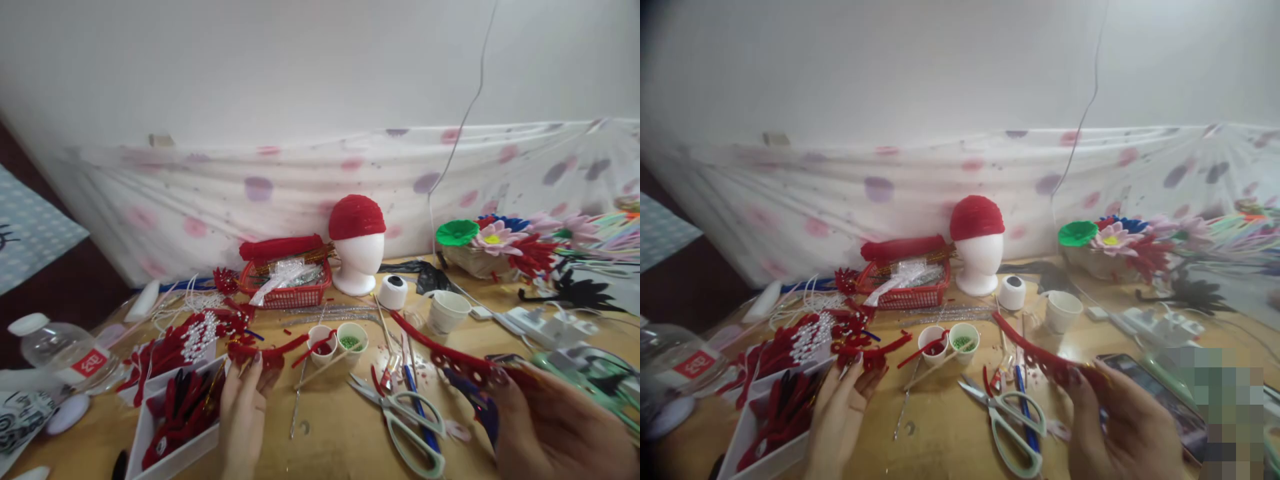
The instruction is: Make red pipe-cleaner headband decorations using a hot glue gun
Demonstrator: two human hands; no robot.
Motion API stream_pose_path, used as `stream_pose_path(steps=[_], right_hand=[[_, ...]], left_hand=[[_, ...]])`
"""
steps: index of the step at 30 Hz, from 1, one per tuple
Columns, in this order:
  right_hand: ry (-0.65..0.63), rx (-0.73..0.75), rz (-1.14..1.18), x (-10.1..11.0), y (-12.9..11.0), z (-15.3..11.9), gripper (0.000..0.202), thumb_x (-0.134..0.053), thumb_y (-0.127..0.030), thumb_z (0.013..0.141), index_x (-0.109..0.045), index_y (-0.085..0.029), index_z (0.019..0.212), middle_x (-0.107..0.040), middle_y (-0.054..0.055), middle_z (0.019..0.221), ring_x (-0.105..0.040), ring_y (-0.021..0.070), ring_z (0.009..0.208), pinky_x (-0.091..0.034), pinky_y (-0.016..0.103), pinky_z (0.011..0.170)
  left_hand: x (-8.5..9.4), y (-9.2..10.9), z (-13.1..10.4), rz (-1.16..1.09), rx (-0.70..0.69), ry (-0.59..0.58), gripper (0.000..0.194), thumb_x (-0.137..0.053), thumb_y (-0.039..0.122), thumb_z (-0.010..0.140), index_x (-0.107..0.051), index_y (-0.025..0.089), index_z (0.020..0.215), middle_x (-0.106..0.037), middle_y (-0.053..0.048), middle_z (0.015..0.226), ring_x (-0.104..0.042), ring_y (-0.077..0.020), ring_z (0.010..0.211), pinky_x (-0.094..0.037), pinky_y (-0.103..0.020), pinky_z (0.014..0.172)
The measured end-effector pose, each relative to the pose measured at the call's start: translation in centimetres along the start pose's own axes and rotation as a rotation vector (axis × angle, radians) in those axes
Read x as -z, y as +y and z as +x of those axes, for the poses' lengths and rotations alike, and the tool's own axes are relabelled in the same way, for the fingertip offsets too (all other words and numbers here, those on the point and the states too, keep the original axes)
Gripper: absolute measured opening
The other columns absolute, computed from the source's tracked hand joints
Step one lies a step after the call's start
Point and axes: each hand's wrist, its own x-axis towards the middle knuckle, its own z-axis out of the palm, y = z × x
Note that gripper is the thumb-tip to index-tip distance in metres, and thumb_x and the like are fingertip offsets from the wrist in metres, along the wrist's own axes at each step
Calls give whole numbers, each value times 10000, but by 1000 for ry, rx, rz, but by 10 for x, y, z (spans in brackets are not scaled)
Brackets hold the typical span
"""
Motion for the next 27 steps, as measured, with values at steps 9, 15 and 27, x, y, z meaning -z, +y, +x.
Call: stream_pose_path(steps=[9,15,27], right_hand=[[-398,-546,462,-78,-18,-21,440,-828,-499,700,-661,-190,965,-711,21,719,-667,171,624,-510,244,536],[-710,-506,488,-103,-19,-52,392,-801,-521,721,-606,-207,853,-727,36,715,-685,205,658,-537,300,619],[-943,266,373,-93,-61,-62,379,-391,-239,1034,-591,-383,1322,-646,-46,598,-632,162,600,-534,342,731]], left_hand=[[-24,-7,-19,243,-4,-171,731,-852,427,676,-521,190,1282,-759,-105,991,-730,-282,993,-579,-407,887],[-18,-8,-38,149,-37,-222,855,-823,321,676,-424,290,1431,-693,-80,1235,-644,-264,1183,-519,-370,990],[80,33,-24,328,-362,374,320,-821,256,639,-665,239,918,-710,-50,1035,-669,-271,1053,-542,-361,895]])
